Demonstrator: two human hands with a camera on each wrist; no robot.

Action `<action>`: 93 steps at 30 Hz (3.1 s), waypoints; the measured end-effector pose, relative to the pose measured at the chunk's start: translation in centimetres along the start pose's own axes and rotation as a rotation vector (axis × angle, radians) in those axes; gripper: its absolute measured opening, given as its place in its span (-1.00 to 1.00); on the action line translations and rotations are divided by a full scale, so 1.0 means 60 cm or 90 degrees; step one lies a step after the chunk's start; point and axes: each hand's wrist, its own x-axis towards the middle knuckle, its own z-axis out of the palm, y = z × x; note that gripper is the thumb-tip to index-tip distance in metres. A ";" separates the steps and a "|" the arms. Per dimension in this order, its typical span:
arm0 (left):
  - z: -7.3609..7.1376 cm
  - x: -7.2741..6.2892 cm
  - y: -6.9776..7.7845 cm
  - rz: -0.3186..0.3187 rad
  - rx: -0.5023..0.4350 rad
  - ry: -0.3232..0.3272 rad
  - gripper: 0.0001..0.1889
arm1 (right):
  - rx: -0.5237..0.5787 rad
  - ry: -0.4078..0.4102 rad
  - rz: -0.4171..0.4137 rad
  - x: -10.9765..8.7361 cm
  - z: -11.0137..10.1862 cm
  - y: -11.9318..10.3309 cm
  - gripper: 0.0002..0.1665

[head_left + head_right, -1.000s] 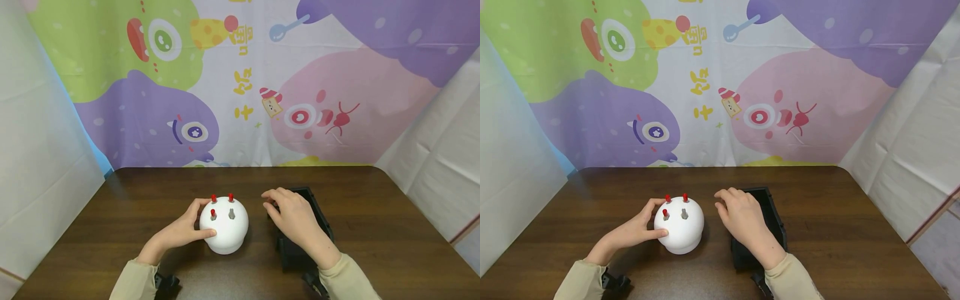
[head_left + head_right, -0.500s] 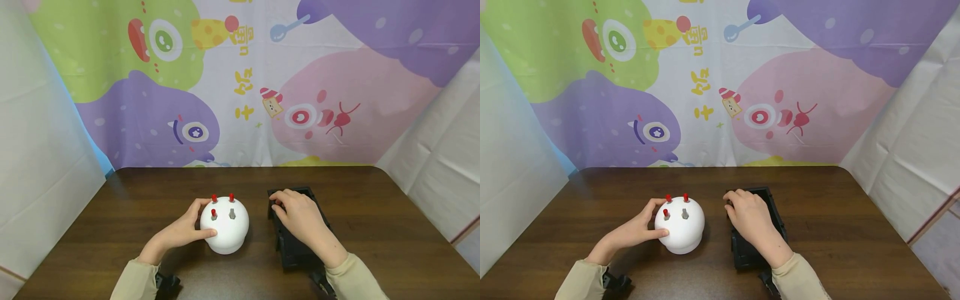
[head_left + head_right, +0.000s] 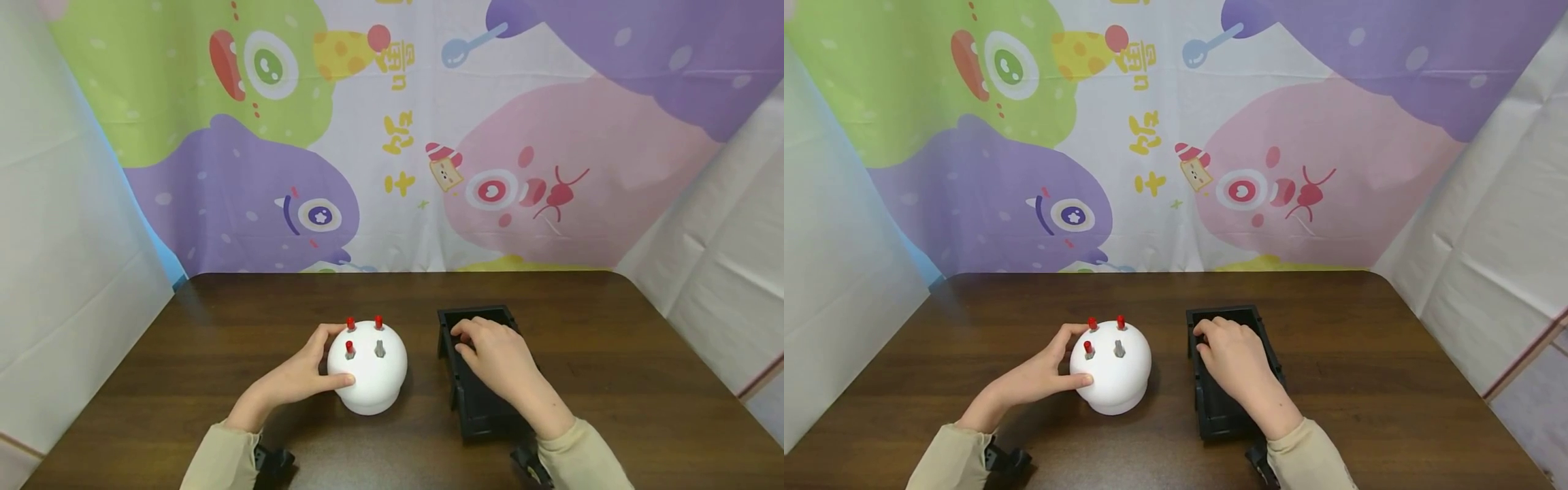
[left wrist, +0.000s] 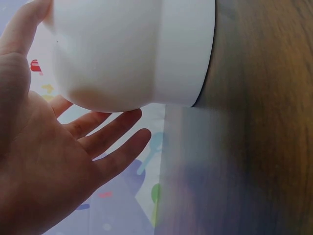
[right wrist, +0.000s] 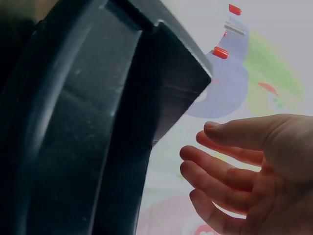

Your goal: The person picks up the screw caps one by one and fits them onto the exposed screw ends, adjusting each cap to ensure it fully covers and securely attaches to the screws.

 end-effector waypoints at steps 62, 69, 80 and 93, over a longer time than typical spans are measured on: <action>-0.001 0.000 0.000 -0.014 -0.011 -0.010 -0.21 | -0.088 -0.292 0.155 -0.015 0.039 0.037 -0.92; -0.002 0.000 0.002 -0.015 -0.004 -0.008 -0.21 | -0.093 -0.291 0.165 -0.018 0.051 0.045 -0.91; -0.002 0.000 0.002 -0.018 -0.010 -0.007 -0.21 | -0.092 -0.296 0.175 -0.018 0.045 0.034 -0.87; -0.003 -0.001 0.001 -0.018 -0.006 -0.010 -0.21 | -0.109 -0.283 0.157 -0.018 0.057 0.035 -0.90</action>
